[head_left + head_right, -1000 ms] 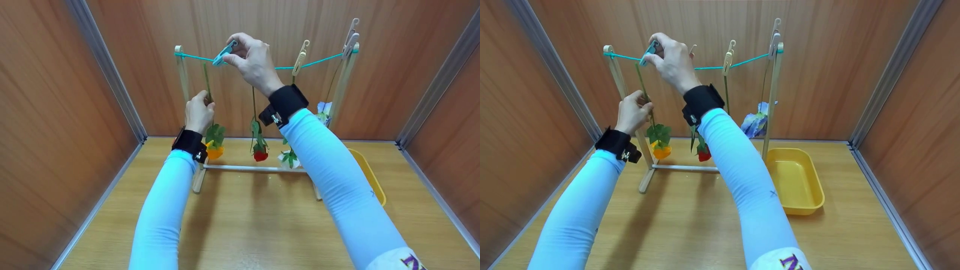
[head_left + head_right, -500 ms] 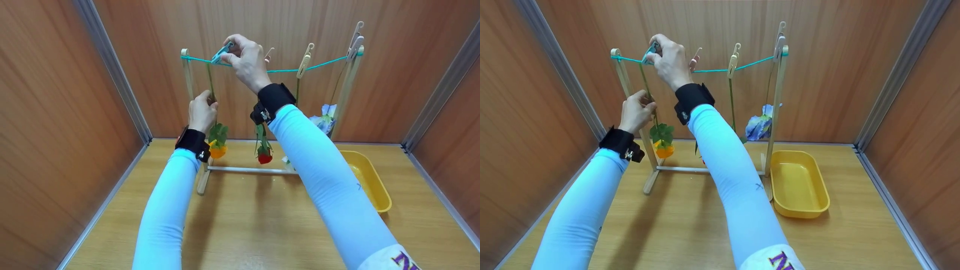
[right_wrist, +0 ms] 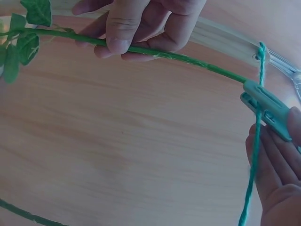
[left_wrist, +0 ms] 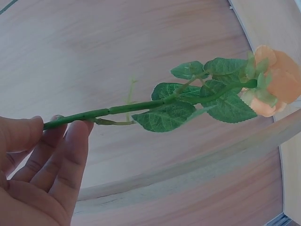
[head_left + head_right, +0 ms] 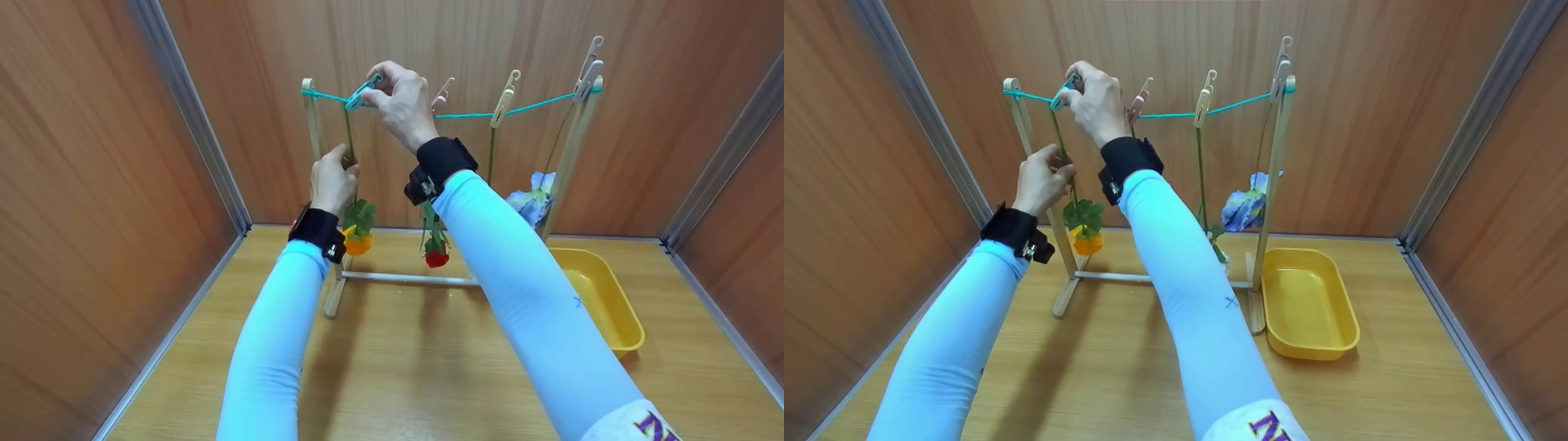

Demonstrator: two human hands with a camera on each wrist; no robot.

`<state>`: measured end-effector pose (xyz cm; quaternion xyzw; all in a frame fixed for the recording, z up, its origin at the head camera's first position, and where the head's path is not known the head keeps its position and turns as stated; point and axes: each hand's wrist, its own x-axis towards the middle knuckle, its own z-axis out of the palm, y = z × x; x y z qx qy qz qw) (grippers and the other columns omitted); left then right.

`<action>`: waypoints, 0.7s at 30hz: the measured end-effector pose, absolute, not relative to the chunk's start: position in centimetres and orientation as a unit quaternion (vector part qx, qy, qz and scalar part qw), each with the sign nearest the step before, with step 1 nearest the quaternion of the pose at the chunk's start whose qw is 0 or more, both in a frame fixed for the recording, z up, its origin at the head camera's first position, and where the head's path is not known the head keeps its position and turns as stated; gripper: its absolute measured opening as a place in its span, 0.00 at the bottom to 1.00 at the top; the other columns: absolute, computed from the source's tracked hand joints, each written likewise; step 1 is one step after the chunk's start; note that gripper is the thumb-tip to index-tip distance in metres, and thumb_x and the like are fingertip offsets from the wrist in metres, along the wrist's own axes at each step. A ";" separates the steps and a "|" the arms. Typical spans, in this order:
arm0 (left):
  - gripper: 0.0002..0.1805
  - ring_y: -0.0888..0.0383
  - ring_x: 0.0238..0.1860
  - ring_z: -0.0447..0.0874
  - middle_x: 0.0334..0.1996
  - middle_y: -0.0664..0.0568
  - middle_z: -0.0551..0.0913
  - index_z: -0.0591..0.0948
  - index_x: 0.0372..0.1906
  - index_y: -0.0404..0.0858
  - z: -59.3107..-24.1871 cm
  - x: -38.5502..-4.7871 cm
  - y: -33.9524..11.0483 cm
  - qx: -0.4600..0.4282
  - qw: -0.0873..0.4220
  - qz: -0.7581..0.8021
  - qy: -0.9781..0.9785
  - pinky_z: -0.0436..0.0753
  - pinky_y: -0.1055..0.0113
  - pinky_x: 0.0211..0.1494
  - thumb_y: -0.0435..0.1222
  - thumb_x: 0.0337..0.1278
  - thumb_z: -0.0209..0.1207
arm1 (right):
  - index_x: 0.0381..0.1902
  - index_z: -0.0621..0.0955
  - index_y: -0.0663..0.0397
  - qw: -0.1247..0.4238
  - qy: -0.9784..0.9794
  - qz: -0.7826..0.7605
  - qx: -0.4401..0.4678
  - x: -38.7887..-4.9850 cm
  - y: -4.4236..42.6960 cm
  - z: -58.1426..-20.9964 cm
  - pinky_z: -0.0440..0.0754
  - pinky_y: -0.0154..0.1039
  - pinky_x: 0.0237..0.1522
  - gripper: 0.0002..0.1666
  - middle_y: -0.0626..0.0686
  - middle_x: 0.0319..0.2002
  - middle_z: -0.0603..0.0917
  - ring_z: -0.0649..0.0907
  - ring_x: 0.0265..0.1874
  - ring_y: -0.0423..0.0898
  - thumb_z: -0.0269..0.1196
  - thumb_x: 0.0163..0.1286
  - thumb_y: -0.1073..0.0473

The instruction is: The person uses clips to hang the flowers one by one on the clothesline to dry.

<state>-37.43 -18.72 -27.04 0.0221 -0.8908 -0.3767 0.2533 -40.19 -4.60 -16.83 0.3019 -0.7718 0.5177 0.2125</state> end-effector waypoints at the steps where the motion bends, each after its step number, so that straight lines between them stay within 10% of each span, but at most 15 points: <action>1: 0.06 0.46 0.44 0.84 0.46 0.41 0.86 0.81 0.49 0.34 -27.0 -37.5 -18.7 0.021 0.255 -0.375 -0.891 0.85 0.54 0.52 0.31 0.76 0.56 | 0.51 0.83 0.60 0.211 -0.774 0.516 0.301 -40.2 -4.6 -16.8 0.79 0.31 0.49 0.11 0.55 0.42 0.89 0.85 0.42 0.43 0.66 0.73 0.62; 21: 0.02 0.44 0.43 0.86 0.42 0.41 0.88 0.80 0.43 0.35 -26.6 -37.4 -19.4 0.004 0.282 -0.342 -0.896 0.83 0.53 0.48 0.29 0.72 0.57 | 0.51 0.83 0.61 0.188 -0.795 0.496 0.294 -40.4 -5.5 -16.4 0.78 0.32 0.47 0.13 0.56 0.42 0.90 0.87 0.44 0.45 0.68 0.72 0.61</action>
